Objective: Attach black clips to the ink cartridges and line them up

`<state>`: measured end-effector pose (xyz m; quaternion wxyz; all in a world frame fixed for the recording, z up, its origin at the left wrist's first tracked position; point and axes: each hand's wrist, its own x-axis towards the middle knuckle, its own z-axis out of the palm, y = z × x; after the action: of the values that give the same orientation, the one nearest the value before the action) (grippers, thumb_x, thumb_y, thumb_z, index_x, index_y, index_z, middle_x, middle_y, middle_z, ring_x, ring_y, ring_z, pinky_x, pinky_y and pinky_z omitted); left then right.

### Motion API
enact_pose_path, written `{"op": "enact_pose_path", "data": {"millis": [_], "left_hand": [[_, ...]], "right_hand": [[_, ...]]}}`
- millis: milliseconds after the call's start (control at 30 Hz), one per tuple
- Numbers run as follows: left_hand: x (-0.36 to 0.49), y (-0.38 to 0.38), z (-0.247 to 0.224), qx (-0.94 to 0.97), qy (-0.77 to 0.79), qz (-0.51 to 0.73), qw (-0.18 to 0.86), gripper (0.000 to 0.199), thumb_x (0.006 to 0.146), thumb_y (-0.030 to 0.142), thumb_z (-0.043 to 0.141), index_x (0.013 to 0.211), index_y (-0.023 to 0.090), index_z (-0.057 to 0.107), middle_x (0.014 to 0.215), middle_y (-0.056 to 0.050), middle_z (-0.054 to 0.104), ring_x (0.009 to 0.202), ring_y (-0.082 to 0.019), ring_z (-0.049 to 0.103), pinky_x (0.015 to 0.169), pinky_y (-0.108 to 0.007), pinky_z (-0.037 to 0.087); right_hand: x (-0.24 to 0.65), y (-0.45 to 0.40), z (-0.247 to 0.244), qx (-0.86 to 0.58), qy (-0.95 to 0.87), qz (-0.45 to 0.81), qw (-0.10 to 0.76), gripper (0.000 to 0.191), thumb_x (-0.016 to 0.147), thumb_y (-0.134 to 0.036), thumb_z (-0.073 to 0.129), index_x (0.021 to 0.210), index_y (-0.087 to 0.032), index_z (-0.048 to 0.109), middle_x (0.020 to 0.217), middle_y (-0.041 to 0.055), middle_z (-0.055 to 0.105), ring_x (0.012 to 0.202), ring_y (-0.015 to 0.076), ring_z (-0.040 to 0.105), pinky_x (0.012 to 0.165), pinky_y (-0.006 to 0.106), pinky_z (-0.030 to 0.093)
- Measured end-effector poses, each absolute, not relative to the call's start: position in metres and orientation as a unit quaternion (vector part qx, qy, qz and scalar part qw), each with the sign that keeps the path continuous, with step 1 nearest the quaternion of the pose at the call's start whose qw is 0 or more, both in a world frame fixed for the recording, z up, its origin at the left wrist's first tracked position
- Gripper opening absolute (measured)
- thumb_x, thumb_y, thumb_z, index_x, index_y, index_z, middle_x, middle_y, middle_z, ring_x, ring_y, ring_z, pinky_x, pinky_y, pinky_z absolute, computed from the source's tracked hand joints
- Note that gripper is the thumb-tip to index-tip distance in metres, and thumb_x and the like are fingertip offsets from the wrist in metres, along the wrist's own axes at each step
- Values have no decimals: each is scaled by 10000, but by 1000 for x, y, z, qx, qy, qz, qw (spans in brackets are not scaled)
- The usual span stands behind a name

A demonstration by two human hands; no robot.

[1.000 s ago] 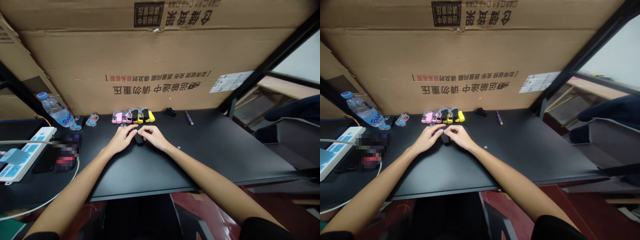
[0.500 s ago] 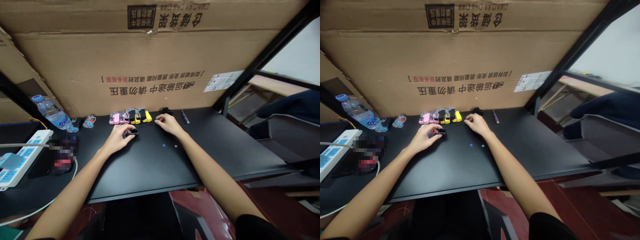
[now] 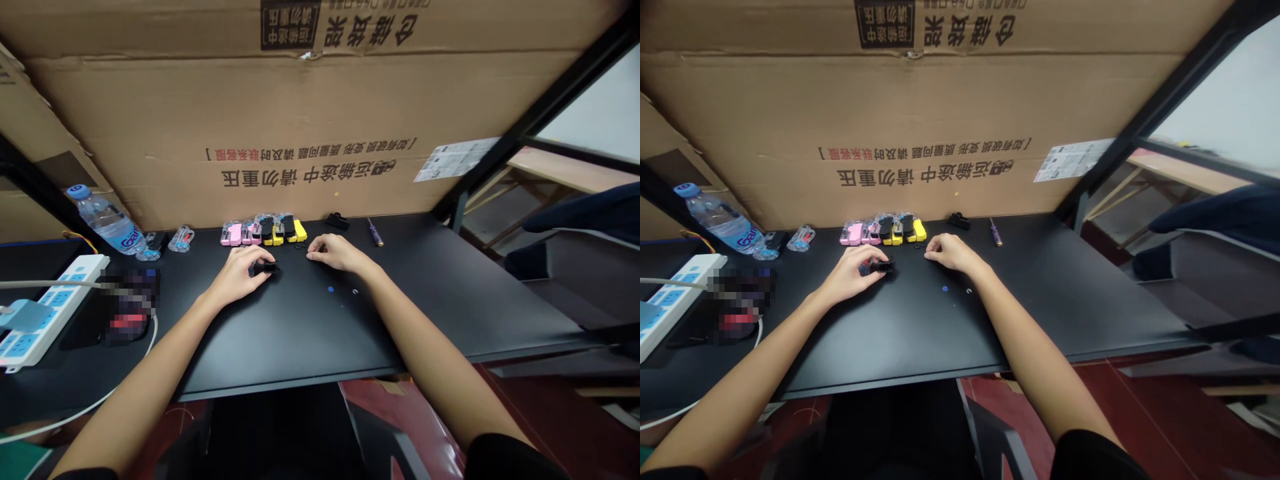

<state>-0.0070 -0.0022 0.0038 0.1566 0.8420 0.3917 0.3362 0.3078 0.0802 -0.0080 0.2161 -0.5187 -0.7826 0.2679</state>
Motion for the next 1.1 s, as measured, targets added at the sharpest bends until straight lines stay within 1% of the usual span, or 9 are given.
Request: {"op": "enact_pose_path", "data": {"millis": [133, 233, 367, 433, 633, 733, 867, 967, 1100], "left_hand": [[-6, -4, 7, 837, 414, 326, 148, 199, 945, 252, 778, 1140, 248, 740, 1171, -45, 797, 1041, -231, 728, 1074, -437, 472], [-6, -5, 8, 837, 415, 325, 150, 205, 940, 247, 773, 1143, 251, 743, 1210, -49, 800, 1122, -251, 730, 1094, -443, 473], [-7, -3, 6, 838, 404, 335, 151, 217, 932, 232, 776, 1146, 256, 757, 1326, -51, 790, 1224, -265, 723, 1140, -457, 451], [-7, -3, 5, 837, 401, 338, 153, 224, 934, 230, 783, 1155, 262, 764, 1307, -41, 803, 1220, -262, 731, 1155, -458, 434], [-6, -3, 6, 828, 428, 331, 150, 260, 925, 273, 817, 1181, 259, 775, 1180, -28, 831, 1071, -240, 755, 1110, -432, 463], [-6, -4, 8, 824, 435, 330, 151, 249, 925, 306, 832, 1165, 253, 789, 1112, -27, 831, 1022, -236, 749, 1079, -417, 480], [-6, -4, 9, 826, 436, 325, 152, 264, 922, 322, 845, 1171, 251, 795, 1119, -35, 831, 1001, -234, 746, 1079, -426, 470], [-6, -4, 7, 827, 432, 326, 150, 269, 935, 354, 840, 1178, 249, 793, 1116, -42, 832, 1010, -237, 746, 1078, -430, 464], [-6, -4, 5, 832, 427, 324, 144, 266, 943, 373, 841, 1173, 248, 791, 1096, -39, 832, 1037, -240, 738, 1079, -430, 451]], "right_hand": [[296, 70, -4, -483, -791, 312, 211, 97, 812, -258, 864, 801, -205, 783, 750, 25, 765, 687, 179, 666, 691, 306, 519], [282, 58, -1, -430, -792, 355, 248, 118, 859, -300, 837, 865, -198, 779, 760, 22, 748, 695, 175, 667, 725, 314, 540], [258, 43, 2, -385, -771, 342, 374, 211, 933, -384, 769, 1031, -209, 832, 966, 76, 788, 840, 216, 728, 817, 356, 596], [248, 36, 2, -368, -776, 326, 396, 219, 950, -382, 748, 1056, -220, 853, 1039, 91, 796, 898, 233, 747, 868, 373, 613], [241, 27, 4, -347, -789, 328, 386, 247, 975, -323, 680, 1100, -218, 865, 1055, 93, 821, 953, 259, 768, 939, 425, 625], [242, 25, 6, -338, -786, 356, 375, 259, 947, -312, 693, 1128, -215, 851, 1098, 91, 813, 966, 250, 771, 941, 421, 635], [241, 25, 5, -313, -783, 378, 382, 225, 930, -331, 736, 1096, -217, 837, 1088, 88, 792, 955, 239, 772, 930, 405, 645], [239, 26, 1, -311, -793, 343, 396, 170, 957, -339, 746, 1040, -214, 827, 1014, 82, 784, 896, 229, 757, 899, 396, 640], [238, 28, -2, -307, -823, 257, 403, 99, 989, -240, 713, 1010, -207, 804, 968, 75, 789, 856, 214, 734, 860, 375, 617]]}}
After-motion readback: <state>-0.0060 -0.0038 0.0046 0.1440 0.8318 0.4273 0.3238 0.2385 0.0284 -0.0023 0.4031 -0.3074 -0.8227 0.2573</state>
